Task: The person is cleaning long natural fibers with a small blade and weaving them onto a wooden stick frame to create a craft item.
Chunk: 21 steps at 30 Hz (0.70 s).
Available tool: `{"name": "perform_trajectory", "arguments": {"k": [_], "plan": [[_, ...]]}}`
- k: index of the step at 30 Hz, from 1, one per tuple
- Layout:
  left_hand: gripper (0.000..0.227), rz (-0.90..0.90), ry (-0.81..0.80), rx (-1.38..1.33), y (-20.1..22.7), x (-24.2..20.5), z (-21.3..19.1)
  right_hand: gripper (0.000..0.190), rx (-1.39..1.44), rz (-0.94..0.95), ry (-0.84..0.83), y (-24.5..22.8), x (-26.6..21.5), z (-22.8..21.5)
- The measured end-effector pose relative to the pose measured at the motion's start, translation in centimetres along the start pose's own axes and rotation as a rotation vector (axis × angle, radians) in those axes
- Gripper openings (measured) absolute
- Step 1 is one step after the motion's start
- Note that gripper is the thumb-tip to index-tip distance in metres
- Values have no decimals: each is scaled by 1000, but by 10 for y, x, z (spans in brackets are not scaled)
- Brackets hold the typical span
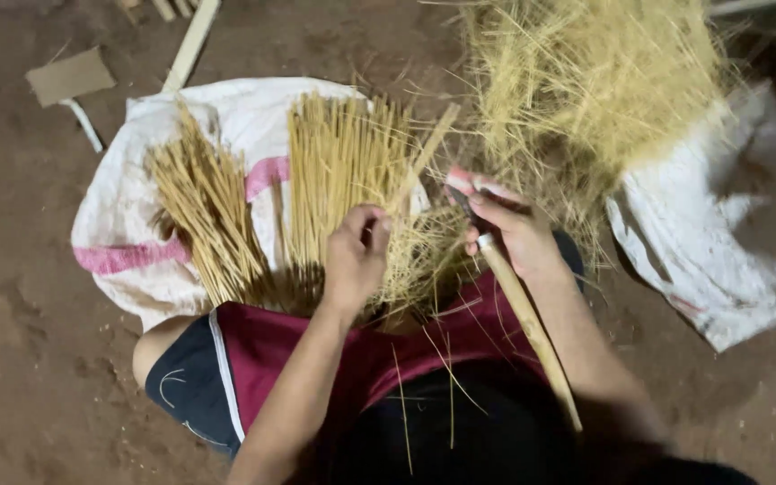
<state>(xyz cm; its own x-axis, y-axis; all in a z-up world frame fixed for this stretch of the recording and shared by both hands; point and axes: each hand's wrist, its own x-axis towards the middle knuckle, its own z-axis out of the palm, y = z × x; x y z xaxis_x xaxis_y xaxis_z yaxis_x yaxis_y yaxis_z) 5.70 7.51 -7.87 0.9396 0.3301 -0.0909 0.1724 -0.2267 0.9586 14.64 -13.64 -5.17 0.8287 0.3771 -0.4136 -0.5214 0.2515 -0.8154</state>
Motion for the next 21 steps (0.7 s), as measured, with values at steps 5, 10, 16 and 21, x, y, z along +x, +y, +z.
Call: {"name": "perform_trajectory", "arguments": {"k": [5, 10, 16, 21], "plan": [[18, 357, -96, 293, 43, -52, 13, 37, 23, -164, 5, -27, -33, -33], [19, 451, -128, 452, 54, -73, 16, 36, -51, -320, -16, -55, -77, -35], [16, 559, -187, 504, 87, -88, 39, 37, -62, -119, -369, -59, -102, -57], [16, 536, -237, 480, 82, -99, 14, 34, -241, 119, 393, -148, -115, -76]]}}
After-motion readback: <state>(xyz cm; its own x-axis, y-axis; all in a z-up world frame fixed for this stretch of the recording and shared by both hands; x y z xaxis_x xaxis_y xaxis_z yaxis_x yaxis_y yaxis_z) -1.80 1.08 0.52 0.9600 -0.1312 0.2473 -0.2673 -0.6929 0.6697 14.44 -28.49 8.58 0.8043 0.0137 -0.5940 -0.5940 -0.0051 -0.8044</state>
